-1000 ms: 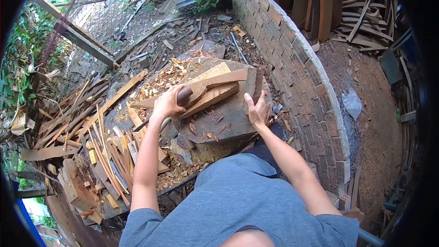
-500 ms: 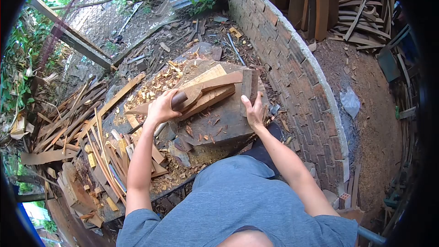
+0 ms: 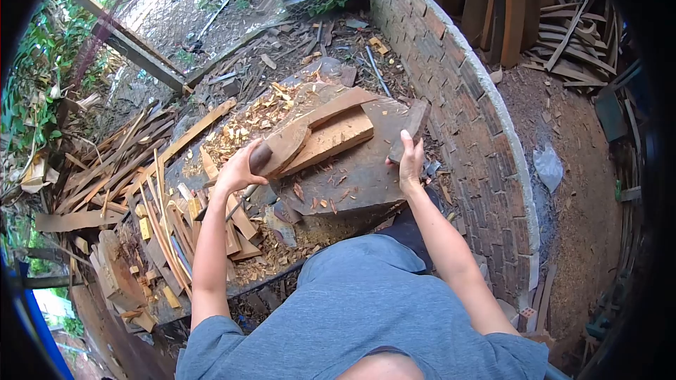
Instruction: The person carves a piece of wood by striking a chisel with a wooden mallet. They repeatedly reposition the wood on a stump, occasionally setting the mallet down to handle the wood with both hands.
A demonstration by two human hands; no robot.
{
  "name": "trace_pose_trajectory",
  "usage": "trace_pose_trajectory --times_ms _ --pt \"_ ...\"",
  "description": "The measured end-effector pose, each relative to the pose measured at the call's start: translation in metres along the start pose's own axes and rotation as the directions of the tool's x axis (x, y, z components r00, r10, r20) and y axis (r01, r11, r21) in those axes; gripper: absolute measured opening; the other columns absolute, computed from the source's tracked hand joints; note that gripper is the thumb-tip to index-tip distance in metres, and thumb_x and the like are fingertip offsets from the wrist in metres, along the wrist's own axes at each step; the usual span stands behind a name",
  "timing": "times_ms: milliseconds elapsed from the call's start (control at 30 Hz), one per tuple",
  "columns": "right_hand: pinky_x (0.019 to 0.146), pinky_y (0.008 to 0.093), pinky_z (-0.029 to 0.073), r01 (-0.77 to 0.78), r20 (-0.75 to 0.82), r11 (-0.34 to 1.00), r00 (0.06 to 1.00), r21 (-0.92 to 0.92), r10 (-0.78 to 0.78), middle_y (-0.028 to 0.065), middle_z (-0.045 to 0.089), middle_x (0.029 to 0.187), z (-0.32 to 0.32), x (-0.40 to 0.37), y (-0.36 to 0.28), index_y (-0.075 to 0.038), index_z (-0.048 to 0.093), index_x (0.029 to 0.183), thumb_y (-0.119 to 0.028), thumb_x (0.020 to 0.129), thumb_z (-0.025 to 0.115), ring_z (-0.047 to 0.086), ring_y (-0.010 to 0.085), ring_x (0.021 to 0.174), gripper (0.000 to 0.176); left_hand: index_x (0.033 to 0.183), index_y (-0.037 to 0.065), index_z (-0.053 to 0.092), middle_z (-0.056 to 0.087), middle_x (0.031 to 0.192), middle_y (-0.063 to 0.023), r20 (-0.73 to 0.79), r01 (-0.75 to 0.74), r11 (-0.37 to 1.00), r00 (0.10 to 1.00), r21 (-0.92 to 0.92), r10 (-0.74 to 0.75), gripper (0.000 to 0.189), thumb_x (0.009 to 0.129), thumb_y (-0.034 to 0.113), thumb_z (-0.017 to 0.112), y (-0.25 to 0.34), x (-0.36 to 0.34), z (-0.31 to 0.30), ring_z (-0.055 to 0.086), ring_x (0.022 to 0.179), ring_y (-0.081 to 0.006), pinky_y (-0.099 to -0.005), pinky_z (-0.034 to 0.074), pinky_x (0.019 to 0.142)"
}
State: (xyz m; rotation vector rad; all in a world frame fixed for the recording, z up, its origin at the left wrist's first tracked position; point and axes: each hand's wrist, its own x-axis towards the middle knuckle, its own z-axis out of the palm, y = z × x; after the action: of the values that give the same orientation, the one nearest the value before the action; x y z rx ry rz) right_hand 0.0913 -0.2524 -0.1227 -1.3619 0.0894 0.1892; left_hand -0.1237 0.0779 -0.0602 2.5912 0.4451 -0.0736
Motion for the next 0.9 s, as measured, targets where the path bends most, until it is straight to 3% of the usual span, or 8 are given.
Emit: trace_pose_trajectory --times_ms 67,200,300,400,600,733,833,900 --pt "0.041 0.0278 0.052 -0.06 0.101 0.996 0.993 -0.064 0.066 0.0126 0.06 0.103 -0.005 0.001 -0.001 0.0 0.043 0.128 -0.04 0.09 0.061 0.063 0.017 0.069 0.059 0.145 0.02 0.038 0.054 0.134 -0.0156 0.089 0.095 0.991 0.991 0.091 -0.103 0.103 0.057 0.022 0.09 -0.004 -0.004 -0.004 0.054 0.122 -0.0334 -0.0419 0.045 0.102" --pt "0.041 0.0281 0.052 0.001 0.114 0.992 0.993 -0.124 0.014 0.0117 0.06 0.102 0.0 -0.008 -0.01 -0.001 0.042 0.129 -0.04 0.089 0.062 0.062 0.0171 0.069 0.059 0.142 0.023 0.042 0.062 0.121 -0.0142 0.067 0.145 0.977 0.985 0.156 -0.156 0.096 0.057 0.031 0.088 0.019 -0.008 -0.009 0.059 0.114 -0.033 -0.0433 0.048 0.096" --pt "0.038 0.0268 0.047 0.039 0.087 0.989 0.996 -0.146 -0.026 0.01 0.059 0.084 0.003 -0.006 -0.007 0.0 0.046 0.119 -0.041 0.089 0.06 0.057 0.016 0.05 0.053 0.136 0.023 0.049 0.063 0.119 -0.0144 -0.035 0.099 0.992 0.995 0.082 -0.097 0.082 0.063 0.035 0.085 0.043 -0.004 -0.008 0.061 0.112 -0.0324 -0.0441 0.049 0.092" --pt "0.04 0.0289 0.051 -0.067 0.123 0.991 0.989 -0.115 0.081 0.0121 0.059 0.104 -0.002 0.001 -0.003 0.0 0.04 0.132 -0.041 0.088 0.062 0.062 0.0178 0.07 0.063 0.131 0.022 0.056 0.069 0.11 -0.0122 -0.136 0.25 0.968 0.959 -0.011 -0.249 0.059 0.076 0.03 0.076 0.072 0.018 -0.011 0.066 0.102 -0.0342 -0.0445 0.051 0.087" --pt "0.041 0.0291 0.052 -0.056 0.12 0.988 0.99 -0.146 0.074 0.0134 0.059 0.104 -0.003 0.002 -0.005 0.0 0.04 0.132 -0.043 0.088 0.062 0.063 0.0181 0.068 0.066 0.128 0.011 0.059 0.068 0.11 -0.019 -0.086 0.097 0.994 0.991 -0.047 -0.101 0.058 0.075 0.025 0.078 0.062 0.058 -0.002 0.066 0.104 -0.0333 -0.0415 0.051 0.09" --pt "0.04 0.0293 0.051 -0.045 0.076 0.985 0.995 -0.169 0.058 0.0142 0.06 0.101 0.0 -0.002 -0.003 0.003 0.038 0.133 -0.041 0.088 0.063 0.062 0.0182 0.061 0.067 0.129 0.004 0.057 0.067 0.112 -0.0181 -0.241 -0.01 0.987 0.97 -0.158 -0.028 0.065 0.074 0.029 0.081 0.056 0.066 0.004 0.064 0.105 -0.0304 -0.0386 0.048 0.095" --pt "0.036 0.0261 0.047 -0.021 0.064 0.982 0.997 -0.187 0.033 0.0088 0.058 0.083 0.002 0.001 -0.001 -0.002 0.045 0.119 -0.042 0.089 0.06 0.057 0.0158 0.045 0.052 0.136 0.01 0.051 0.056 0.128 -0.0158 0.048 -0.166 0.985 0.985 -0.043 0.168 0.08 0.068 0.033 0.087 0.078 0.053 -0.009 0.06 0.112 -0.0291 -0.0401 0.049 0.098" --pt "0.036 0.0261 0.046 -0.03 0.061 0.98 0.997 -0.194 0.042 0.0088 0.058 0.082 0.004 0.0 -0.005 -0.002 0.046 0.119 -0.042 0.089 0.06 0.057 0.0158 0.045 0.052 0.136 0.021 0.053 0.048 0.132 -0.0115 0.195 -0.044 0.989 0.981 0.14 0.016 0.079 0.066 0.032 0.087 0.088 0.045 -0.005 0.059 0.113 -0.0299 -0.0427 0.048 0.099"
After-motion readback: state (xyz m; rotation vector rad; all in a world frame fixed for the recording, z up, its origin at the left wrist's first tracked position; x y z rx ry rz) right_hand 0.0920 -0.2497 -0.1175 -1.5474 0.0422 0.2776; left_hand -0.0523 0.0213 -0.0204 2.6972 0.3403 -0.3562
